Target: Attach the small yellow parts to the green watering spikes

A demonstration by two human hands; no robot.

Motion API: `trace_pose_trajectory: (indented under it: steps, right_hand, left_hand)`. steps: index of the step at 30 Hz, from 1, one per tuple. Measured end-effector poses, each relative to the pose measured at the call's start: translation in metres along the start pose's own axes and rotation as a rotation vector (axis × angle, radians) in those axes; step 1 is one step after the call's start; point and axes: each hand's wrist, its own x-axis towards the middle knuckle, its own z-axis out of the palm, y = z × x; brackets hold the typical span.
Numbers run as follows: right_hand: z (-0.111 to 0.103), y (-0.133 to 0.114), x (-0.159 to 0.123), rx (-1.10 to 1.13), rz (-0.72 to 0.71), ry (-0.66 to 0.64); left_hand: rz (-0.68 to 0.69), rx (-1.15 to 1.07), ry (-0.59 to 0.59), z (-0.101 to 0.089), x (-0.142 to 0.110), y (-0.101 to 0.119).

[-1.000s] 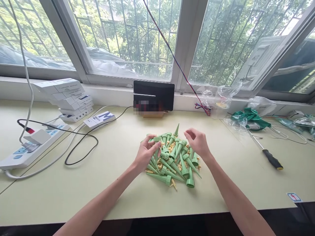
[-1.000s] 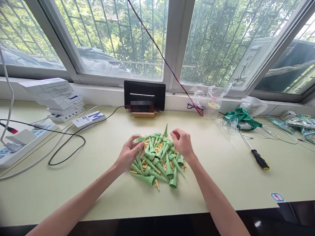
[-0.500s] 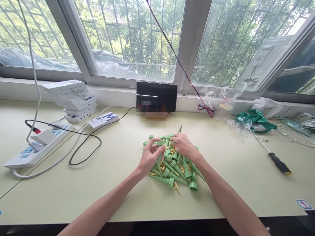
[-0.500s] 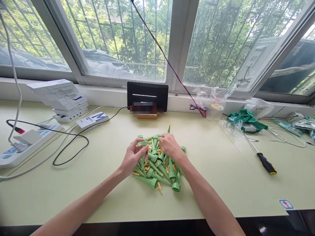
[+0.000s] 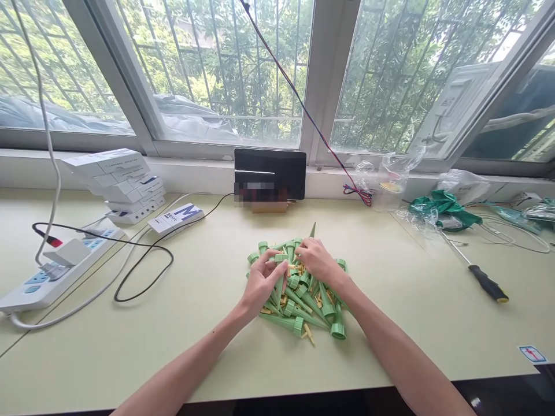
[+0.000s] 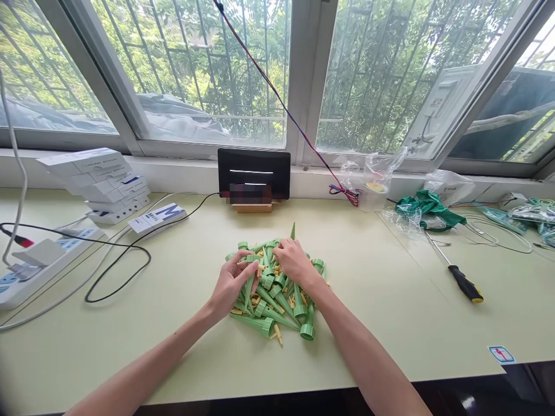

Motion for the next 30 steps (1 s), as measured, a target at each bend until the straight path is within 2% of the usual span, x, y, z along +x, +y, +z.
trace_pose_trajectory:
  steps: [10,15,20,24,28,30]
  right_hand:
    - [0.005,0.000,-0.001,0.001,-0.002,0.006]
    - [0.006,0.000,-0.002,-0.018,-0.008,0.006]
    - [0.003,-0.001,-0.003,-0.007,0.002,0.022]
    - [0.001,-0.003,-0.003,-0.005,0.010,0.021]
    - [-0.001,-0.006,-0.005,-0.007,0.019,0.027]
    - [-0.002,-0.008,-0.005,-0.009,0.024,0.027]
  left_hand:
    - [0.020,0.039,0.075,-0.004,0.001,0.010]
    - [0.116,0.086,0.123,-0.008,0.004,0.017]
    - [0.274,0.305,0.229,-0.018,0.001,0.031]
    - [0.287,0.516,0.403,-0.039,-0.011,0.035]
    - [0.186,0.889,0.510,-0.073,-0.023,0.022]
    - [0.135,1.007,0.542,-0.087,-0.024,0.014]
